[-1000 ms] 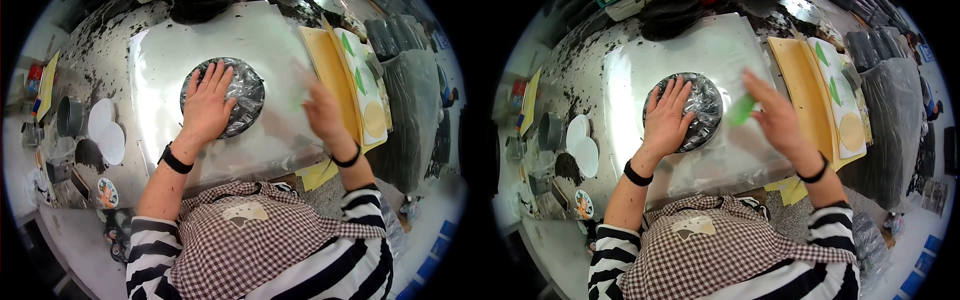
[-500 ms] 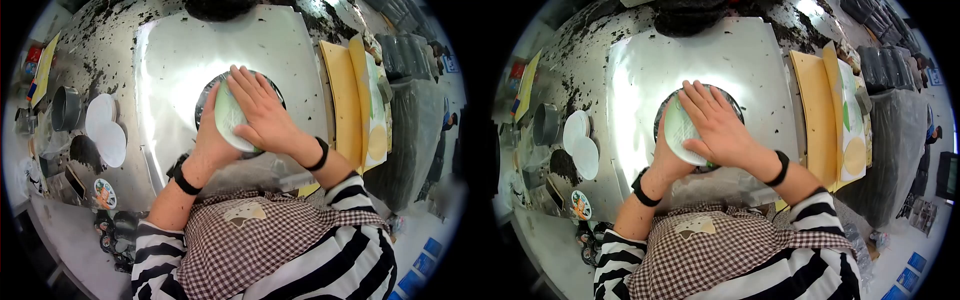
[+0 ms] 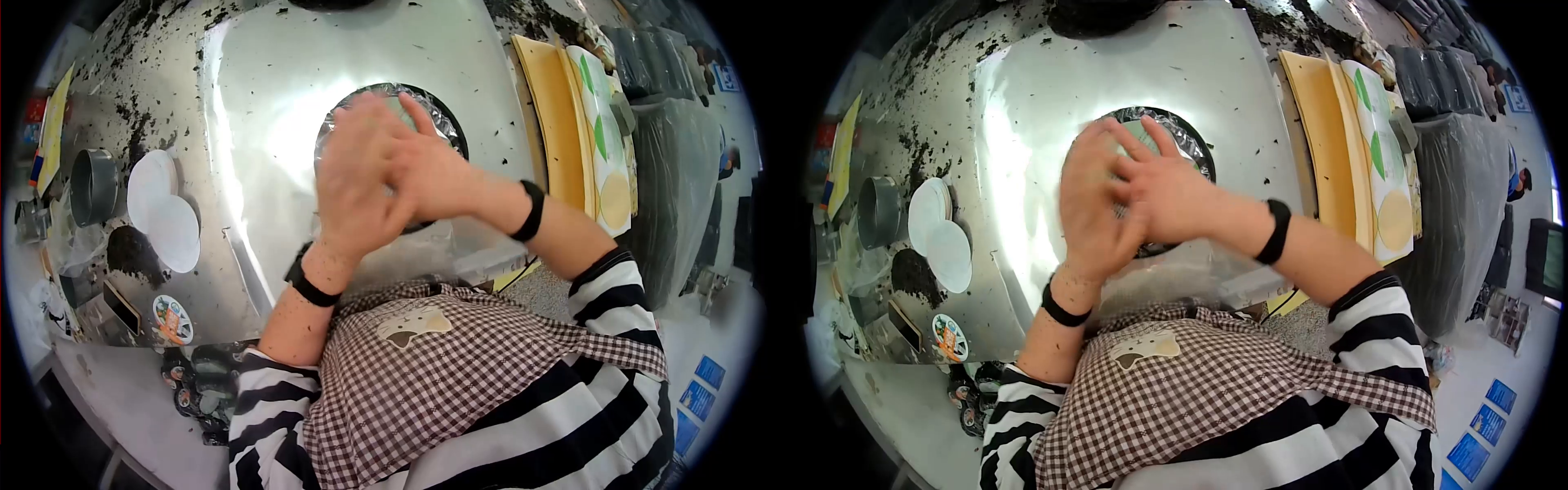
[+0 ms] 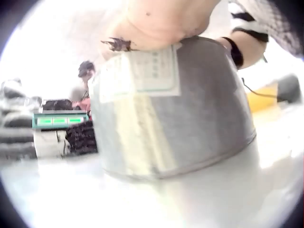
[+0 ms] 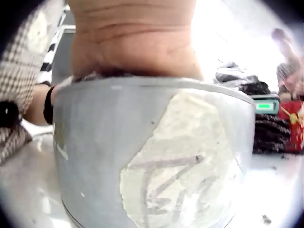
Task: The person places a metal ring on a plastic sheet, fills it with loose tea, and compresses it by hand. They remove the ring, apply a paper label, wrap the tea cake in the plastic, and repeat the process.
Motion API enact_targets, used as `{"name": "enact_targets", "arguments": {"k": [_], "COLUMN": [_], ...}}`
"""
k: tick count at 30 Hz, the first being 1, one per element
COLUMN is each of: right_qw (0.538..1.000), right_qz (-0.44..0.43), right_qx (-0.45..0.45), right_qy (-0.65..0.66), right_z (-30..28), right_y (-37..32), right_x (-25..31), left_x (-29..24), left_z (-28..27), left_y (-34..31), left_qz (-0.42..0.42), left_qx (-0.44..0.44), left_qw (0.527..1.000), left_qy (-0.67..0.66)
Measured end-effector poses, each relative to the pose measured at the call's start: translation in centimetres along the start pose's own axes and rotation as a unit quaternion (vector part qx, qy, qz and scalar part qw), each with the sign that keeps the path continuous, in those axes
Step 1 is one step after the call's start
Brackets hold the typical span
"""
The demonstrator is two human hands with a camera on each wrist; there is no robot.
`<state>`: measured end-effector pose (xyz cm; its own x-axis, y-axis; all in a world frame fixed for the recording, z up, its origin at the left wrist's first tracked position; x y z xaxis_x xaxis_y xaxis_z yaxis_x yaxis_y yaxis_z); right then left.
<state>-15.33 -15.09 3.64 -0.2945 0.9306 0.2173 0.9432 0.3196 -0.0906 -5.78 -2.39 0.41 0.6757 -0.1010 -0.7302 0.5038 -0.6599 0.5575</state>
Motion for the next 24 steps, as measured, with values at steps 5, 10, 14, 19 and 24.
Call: {"name": "enact_targets", "arguments": {"k": [5,10,14,19,24], "right_qw": [0.920,0.813,0.851,0.782,0.783], "right_qz": [0.172,0.166,0.079,-0.111,0.009], "right_qx": [-0.327,-0.471,-0.476,-0.535,-0.567], "right_qy": [0.128,0.299,0.205,0.299,0.256], "right_z": [3.1,2.7,0.7,-1.2,-4.1], "right_y": [-3.0,-3.4,-2.7,-0.3,-15.6], "right_x": [-4.3,-0.2,3.9,11.6,7.0], "left_x": [-1.2,-1.8,-2.0,-7.5,-21.7], "left_z": [0.3,-1.4,-1.7,-2.4,-10.1], "left_y": [0.7,0.8,-1.0,0.2,-0.9], "left_qz": [-0.070,-0.040,-0.064,0.021,-0.014], "left_qx": [0.170,0.179,0.205,0.272,0.489], "left_qw": [0.960,0.944,0.938,0.887,0.872], "left_qy": [0.211,0.275,0.272,0.372,0.007]}}
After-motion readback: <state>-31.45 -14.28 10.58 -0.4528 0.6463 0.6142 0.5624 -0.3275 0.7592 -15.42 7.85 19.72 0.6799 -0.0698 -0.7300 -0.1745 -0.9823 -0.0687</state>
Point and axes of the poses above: each hand's wrist, its own y-axis towards the middle knuckle, its own z-axis out of the palm, x = y × z, the point moved 1 cm from there along y, towards the middle knuckle, and after that the axes turned 13 degrees about -z, right-handed, at the moved point
